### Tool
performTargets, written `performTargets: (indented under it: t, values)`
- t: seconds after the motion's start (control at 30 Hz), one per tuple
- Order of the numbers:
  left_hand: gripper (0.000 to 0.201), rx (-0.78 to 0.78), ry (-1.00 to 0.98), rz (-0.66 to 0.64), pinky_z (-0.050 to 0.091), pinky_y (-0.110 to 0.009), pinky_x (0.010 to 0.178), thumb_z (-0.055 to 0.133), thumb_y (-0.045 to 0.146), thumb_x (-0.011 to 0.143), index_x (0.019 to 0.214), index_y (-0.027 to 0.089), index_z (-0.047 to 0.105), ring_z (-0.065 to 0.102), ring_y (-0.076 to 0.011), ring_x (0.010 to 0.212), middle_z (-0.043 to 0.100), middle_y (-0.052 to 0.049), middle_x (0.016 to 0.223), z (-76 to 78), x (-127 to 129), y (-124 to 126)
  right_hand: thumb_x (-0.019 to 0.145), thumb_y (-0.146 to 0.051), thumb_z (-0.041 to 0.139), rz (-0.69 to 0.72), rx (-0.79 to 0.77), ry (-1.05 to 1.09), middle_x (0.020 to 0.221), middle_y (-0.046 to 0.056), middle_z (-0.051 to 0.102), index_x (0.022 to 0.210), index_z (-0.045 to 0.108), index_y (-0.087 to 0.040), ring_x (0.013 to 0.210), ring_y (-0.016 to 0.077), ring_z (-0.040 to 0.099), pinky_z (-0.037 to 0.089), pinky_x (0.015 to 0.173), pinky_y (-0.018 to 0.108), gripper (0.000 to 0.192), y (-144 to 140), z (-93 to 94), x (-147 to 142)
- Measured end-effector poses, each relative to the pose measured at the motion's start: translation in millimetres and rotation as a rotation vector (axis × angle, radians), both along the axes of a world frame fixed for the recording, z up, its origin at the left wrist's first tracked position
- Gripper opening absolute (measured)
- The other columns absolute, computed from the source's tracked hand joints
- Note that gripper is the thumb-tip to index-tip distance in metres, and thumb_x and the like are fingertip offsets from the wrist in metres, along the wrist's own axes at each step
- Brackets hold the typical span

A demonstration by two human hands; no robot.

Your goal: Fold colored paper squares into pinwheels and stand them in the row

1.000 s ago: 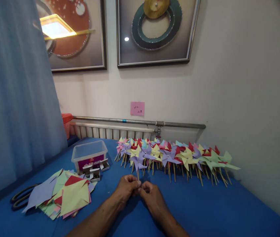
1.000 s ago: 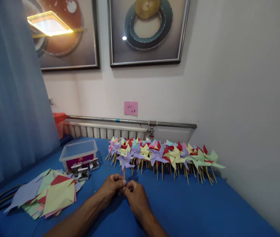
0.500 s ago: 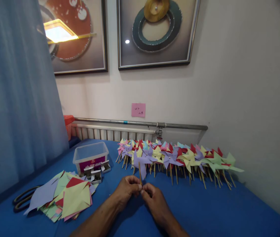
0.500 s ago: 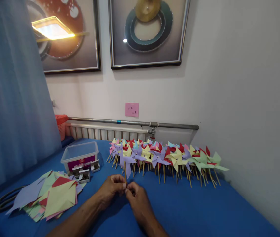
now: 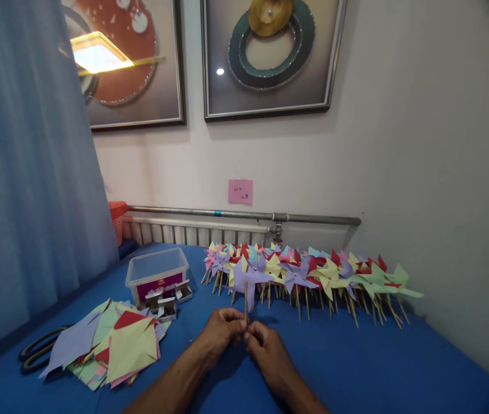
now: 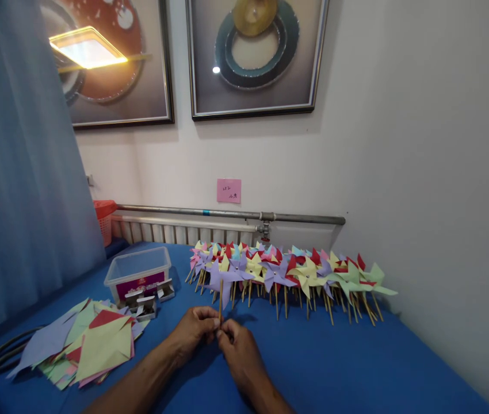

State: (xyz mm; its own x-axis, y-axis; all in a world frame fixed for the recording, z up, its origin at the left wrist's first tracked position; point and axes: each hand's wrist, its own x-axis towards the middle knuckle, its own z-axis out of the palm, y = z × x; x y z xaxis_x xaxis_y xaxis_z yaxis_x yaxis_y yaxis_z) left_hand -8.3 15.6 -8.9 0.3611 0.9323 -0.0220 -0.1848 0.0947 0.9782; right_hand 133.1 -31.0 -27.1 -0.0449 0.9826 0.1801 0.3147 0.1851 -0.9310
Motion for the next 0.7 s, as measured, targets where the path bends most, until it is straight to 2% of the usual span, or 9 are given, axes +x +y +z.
performTargets:
  t: [0.7]
  values:
    - [0.027,0.037,0.017,-0.016,0.032,-0.025,0.051,0.079,0.036,0.058,0.065,0.013,0.067,0.046,-0.0094,0.047,0.057,0.000,0.054,-4.1,-0.9,1.2,0.085,-0.033,0.056,0.004,0.026,0.004,0.064,-0.004,0.048,0.072,0.057,-0.020,0.060,0.0127,0.040,0.033,0.058,0.025,0.018,-3.3,4.8,-0.7]
